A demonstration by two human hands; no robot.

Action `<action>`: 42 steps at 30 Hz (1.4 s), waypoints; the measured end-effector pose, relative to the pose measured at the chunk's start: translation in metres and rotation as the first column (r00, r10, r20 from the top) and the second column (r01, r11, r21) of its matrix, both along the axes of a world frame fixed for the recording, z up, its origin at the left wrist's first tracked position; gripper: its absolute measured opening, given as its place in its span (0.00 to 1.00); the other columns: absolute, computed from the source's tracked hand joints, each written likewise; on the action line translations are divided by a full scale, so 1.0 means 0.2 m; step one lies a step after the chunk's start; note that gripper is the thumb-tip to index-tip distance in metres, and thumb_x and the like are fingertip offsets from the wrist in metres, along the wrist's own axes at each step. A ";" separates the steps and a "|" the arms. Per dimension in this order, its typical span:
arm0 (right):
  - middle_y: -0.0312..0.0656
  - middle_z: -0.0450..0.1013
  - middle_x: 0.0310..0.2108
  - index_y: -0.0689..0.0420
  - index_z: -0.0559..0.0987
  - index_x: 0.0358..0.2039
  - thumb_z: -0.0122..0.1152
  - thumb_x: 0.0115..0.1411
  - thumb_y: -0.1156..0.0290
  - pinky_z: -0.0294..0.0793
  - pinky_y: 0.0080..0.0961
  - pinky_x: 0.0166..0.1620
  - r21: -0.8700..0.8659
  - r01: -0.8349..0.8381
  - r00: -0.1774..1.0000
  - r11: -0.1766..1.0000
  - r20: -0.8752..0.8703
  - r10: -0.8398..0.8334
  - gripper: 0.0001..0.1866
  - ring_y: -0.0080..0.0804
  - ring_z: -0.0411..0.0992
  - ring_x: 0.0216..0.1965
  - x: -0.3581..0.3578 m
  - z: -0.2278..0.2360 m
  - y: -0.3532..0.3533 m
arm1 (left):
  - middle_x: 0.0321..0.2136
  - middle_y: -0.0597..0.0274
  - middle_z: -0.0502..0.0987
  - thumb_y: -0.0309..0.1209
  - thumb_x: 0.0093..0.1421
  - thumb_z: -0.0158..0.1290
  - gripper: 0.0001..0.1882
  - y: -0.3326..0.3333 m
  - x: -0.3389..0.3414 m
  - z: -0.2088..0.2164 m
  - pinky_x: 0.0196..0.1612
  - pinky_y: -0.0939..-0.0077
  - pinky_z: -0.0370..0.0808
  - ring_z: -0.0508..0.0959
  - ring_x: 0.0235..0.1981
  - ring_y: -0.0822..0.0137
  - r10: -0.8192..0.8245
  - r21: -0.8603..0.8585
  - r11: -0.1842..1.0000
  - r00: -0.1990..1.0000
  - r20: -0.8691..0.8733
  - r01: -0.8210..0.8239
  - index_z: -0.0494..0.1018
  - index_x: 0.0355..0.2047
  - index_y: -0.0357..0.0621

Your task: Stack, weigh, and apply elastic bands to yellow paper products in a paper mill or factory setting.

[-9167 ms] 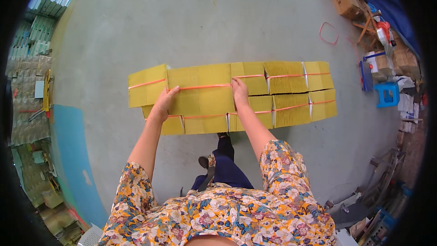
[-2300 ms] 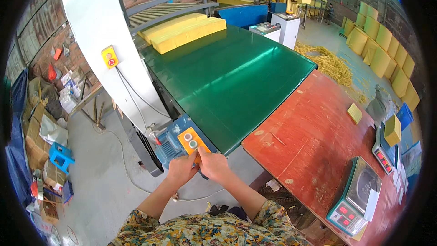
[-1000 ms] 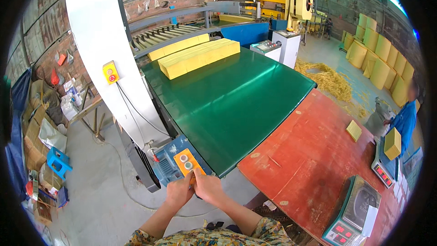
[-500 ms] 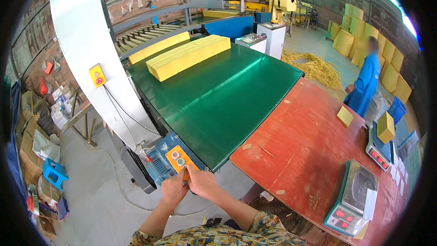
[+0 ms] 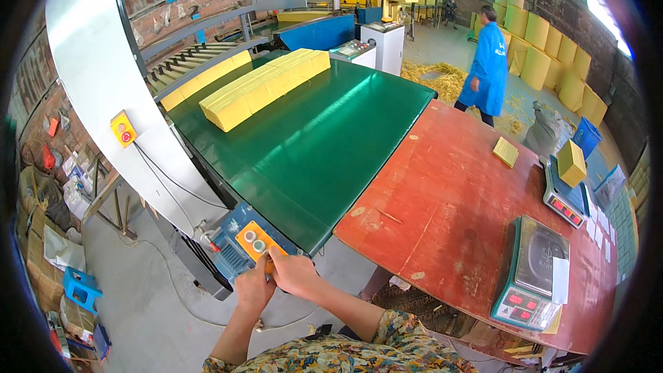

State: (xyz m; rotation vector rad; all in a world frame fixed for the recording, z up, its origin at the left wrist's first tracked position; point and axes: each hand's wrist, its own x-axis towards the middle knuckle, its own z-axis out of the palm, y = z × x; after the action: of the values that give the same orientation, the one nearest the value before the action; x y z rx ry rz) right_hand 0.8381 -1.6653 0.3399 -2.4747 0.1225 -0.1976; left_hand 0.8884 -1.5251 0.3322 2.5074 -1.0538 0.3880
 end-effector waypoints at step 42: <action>0.48 0.76 0.22 0.56 0.66 0.45 0.53 0.59 0.66 0.72 0.48 0.25 0.031 0.014 0.995 0.999 0.102 -0.017 0.15 0.52 0.75 0.23 0.01 -0.06 0.00 | 0.18 0.55 0.76 0.28 0.51 0.58 0.23 -0.01 0.00 0.01 0.21 0.60 0.73 0.78 0.18 0.53 -0.002 -0.059 0.998 0.998 -0.063 -0.002 0.71 0.48 0.47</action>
State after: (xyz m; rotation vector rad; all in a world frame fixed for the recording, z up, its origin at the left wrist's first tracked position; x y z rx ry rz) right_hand 0.8408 -1.6648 0.3283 -2.4286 0.1009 -0.3262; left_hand 0.8885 -1.5277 0.3339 2.4509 -1.0034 0.3327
